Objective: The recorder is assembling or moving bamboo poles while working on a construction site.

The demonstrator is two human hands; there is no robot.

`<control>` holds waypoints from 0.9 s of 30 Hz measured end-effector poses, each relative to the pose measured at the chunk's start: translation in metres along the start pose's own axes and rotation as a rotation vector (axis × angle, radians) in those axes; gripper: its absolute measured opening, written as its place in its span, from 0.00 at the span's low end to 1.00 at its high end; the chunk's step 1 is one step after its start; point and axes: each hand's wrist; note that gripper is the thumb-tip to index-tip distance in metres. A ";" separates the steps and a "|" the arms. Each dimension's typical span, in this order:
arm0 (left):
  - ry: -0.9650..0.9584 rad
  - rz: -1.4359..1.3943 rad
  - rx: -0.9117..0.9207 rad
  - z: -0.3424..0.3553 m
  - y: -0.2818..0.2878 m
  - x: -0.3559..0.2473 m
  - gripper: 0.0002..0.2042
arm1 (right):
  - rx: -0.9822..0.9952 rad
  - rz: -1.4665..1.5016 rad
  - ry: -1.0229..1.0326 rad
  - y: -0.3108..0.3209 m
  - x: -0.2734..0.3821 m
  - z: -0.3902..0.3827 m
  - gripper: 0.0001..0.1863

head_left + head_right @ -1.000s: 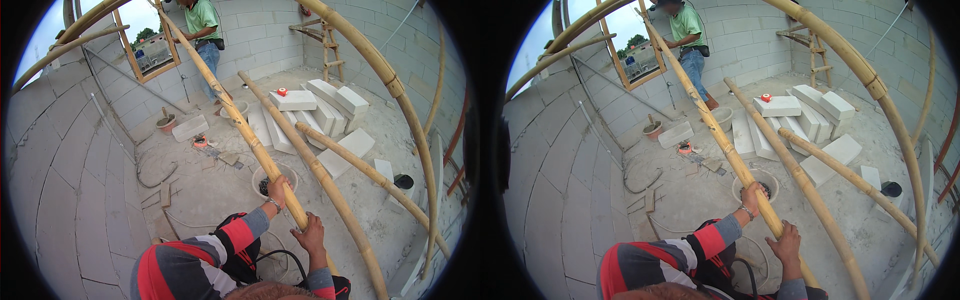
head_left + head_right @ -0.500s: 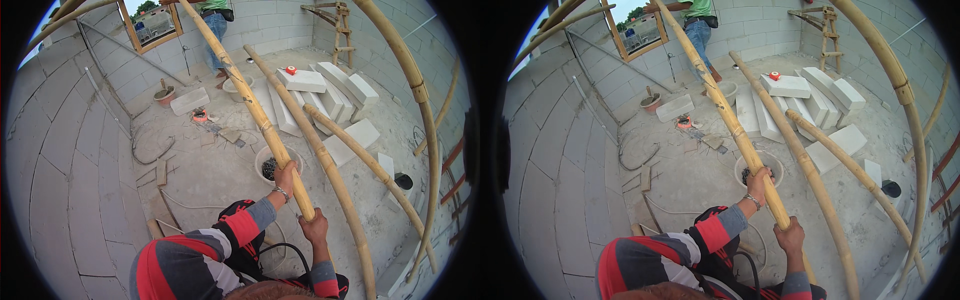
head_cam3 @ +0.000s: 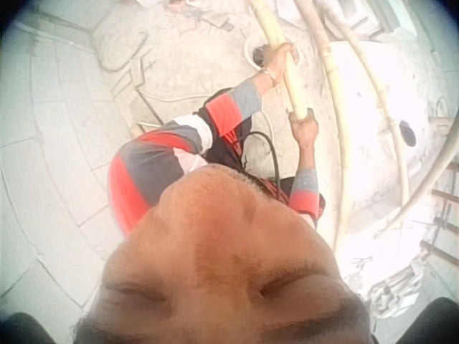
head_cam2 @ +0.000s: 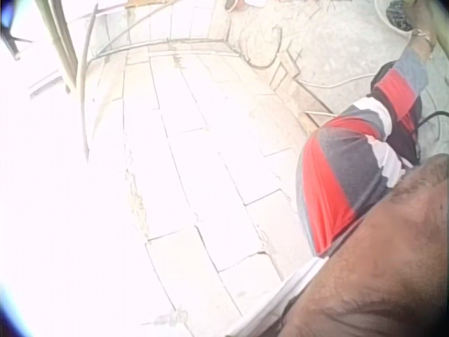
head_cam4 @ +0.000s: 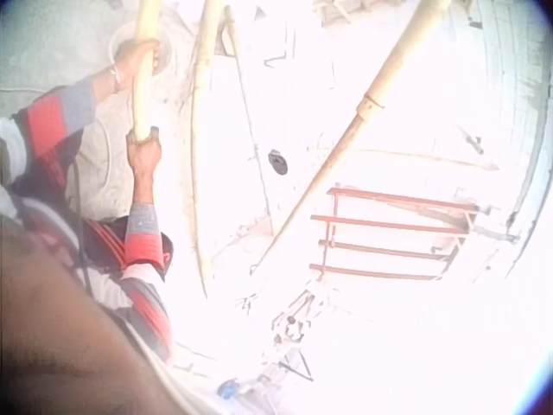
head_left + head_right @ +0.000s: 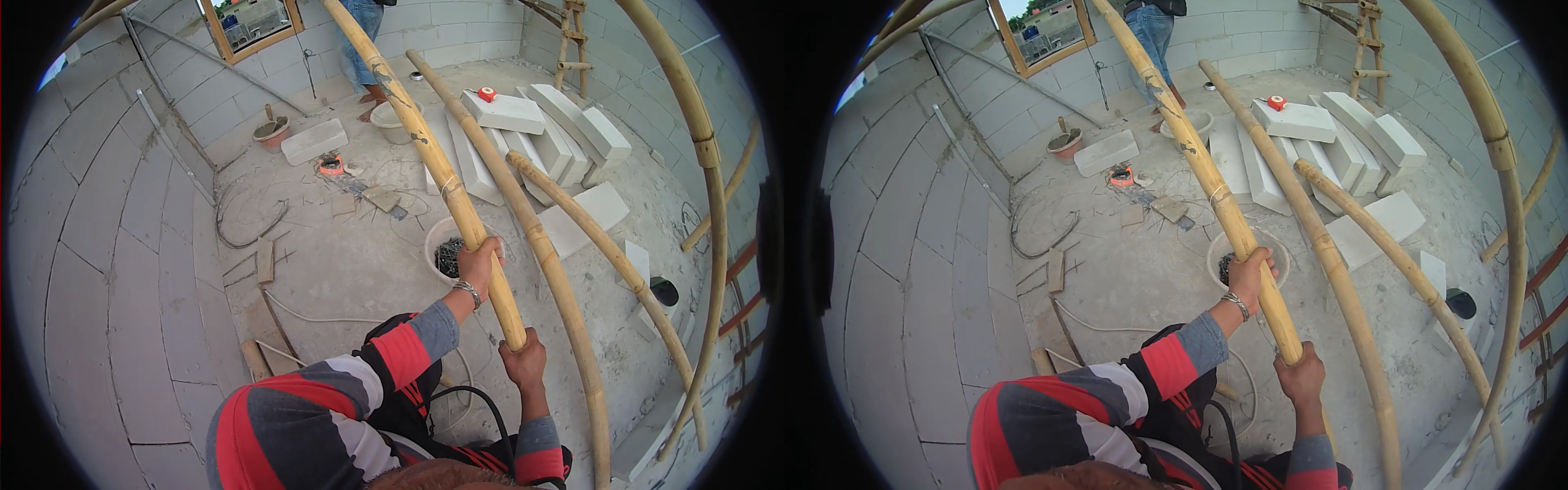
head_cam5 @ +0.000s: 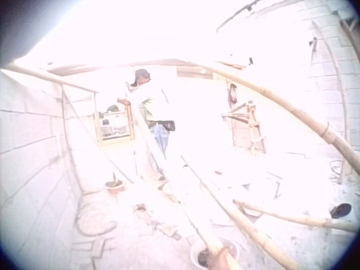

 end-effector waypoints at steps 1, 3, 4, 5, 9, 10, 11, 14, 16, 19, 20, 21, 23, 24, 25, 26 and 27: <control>0.004 0.000 0.002 0.000 -0.001 0.000 0.12 | 0.004 -0.009 -0.004 0.001 0.000 0.000 0.22; -0.004 -0.018 -0.010 0.002 -0.001 0.002 0.11 | 0.002 -0.008 0.001 0.000 0.002 -0.001 0.22; -0.004 -0.018 -0.011 0.003 -0.001 0.003 0.11 | -0.001 -0.007 0.006 0.000 0.003 -0.001 0.22; -0.005 -0.024 -0.014 0.004 -0.001 0.003 0.11 | -0.003 -0.007 0.005 0.000 0.004 -0.001 0.22; -0.022 -0.048 -0.027 0.004 -0.003 0.006 0.11 | 0.007 0.004 0.001 0.002 0.003 -0.001 0.21; -0.024 -0.046 -0.024 0.004 -0.004 0.006 0.11 | 0.010 0.003 0.003 0.002 0.001 -0.001 0.21; -0.021 -0.039 -0.041 0.004 -0.005 0.006 0.10 | 0.009 0.006 0.004 0.003 0.001 -0.001 0.21; -0.021 -0.030 -0.052 0.004 -0.004 0.007 0.10 | 0.014 0.013 0.000 0.003 0.002 -0.001 0.21; -0.021 -0.029 -0.045 0.003 -0.004 0.007 0.10 | 0.015 0.019 0.001 0.004 0.001 -0.001 0.21; -0.019 -0.023 -0.045 0.002 -0.005 0.005 0.11 | 0.011 0.014 0.004 0.003 -0.001 -0.001 0.21; -0.024 -0.021 -0.052 0.002 -0.006 0.005 0.11 | 0.012 0.014 0.003 0.003 -0.001 0.000 0.21; -0.028 -0.019 -0.060 0.003 -0.006 0.005 0.11 | 0.014 0.019 0.004 0.003 -0.001 0.000 0.21; -0.023 -0.023 -0.059 0.003 -0.006 0.005 0.11 | 0.017 0.022 0.003 0.002 -0.002 0.000 0.21; -0.020 -0.026 -0.057 0.003 -0.006 0.005 0.11 | 0.014 0.018 0.007 0.002 -0.002 0.000 0.20; -0.019 -0.027 -0.057 0.003 -0.006 0.005 0.11 | 0.011 0.013 0.010 0.002 -0.003 0.000 0.20; -0.026 -0.023 -0.056 0.003 -0.005 0.005 0.11 | 0.012 0.012 0.010 0.002 -0.002 0.000 0.20; -0.034 -0.020 -0.054 0.003 -0.005 0.005 0.11 | 0.010 0.012 0.009 0.002 -0.002 0.000 0.20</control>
Point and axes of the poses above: each hand's wrist, its own z-axis towards the middle knuckle, its own y-axis out of the back of the hand, x = y × z, and after that the axes turned 14 degrees about z, right-handed
